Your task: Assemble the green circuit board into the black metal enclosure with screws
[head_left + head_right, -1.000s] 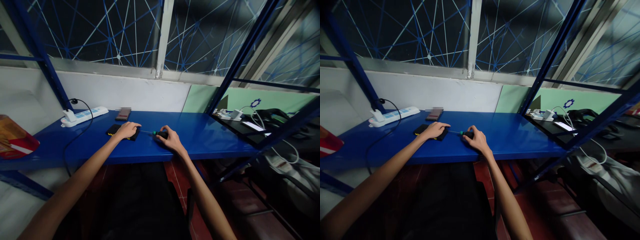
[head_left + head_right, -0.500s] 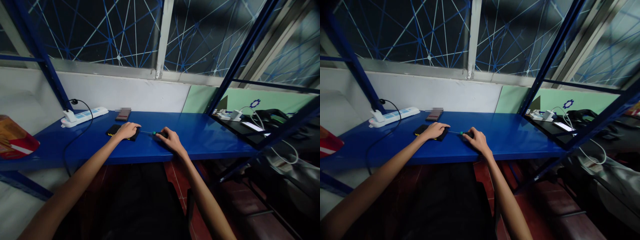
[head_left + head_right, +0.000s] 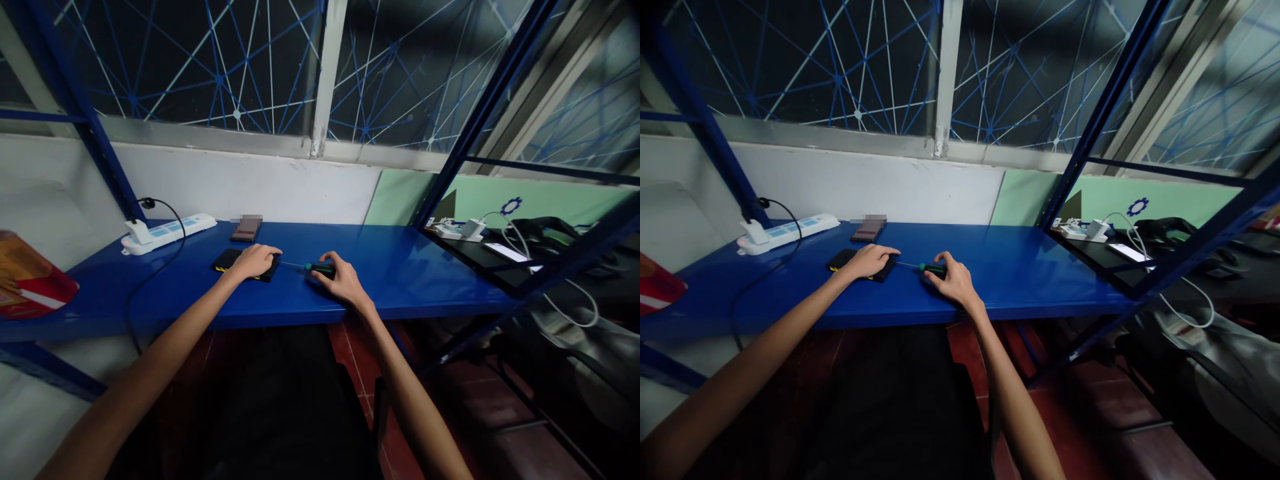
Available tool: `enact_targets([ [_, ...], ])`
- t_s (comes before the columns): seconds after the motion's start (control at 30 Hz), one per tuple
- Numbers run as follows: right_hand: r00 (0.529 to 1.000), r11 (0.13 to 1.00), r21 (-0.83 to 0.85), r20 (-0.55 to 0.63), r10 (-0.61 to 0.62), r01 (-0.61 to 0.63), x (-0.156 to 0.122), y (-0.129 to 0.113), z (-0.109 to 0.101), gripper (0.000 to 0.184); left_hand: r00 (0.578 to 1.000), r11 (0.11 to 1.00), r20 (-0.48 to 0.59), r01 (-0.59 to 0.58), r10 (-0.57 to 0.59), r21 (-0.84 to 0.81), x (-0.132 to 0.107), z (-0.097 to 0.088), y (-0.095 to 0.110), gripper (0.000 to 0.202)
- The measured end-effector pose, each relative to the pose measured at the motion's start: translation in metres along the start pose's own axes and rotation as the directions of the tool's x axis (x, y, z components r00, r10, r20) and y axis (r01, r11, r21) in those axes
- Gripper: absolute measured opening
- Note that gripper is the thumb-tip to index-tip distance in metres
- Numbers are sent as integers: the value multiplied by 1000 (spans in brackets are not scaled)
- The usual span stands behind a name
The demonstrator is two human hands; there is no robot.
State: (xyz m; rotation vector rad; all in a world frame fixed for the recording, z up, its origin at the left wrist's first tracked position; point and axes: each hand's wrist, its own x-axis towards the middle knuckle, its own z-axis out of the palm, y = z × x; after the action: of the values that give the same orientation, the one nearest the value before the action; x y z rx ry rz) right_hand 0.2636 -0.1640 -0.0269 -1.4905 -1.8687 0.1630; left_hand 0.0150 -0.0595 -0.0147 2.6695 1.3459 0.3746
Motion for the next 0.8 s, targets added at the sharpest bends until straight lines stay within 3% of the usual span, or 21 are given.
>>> enact_targets([
  [0.17, 1000, 998, 64, -1, -12, 12, 0, 4, 0, 30, 1000, 1000, -7, -17, 17, 7, 1, 2, -2, 48],
  [0.33, 998, 1000, 18, -62, 2, -1, 1, 6, 1, 43, 1000, 1000, -17, -11, 11, 14, 1, 3, -4, 48],
  [0.53, 998, 998, -51, -42, 42, -44, 3, 4, 1, 52, 1000, 1000, -17, -19, 19, 10, 1, 4, -3, 49],
  [0.8, 1000, 992, 125, -23, 6, -4, 0, 6, 1, 38, 1000, 1000, 4, 0, 0, -13, 0, 1, -1, 48],
])
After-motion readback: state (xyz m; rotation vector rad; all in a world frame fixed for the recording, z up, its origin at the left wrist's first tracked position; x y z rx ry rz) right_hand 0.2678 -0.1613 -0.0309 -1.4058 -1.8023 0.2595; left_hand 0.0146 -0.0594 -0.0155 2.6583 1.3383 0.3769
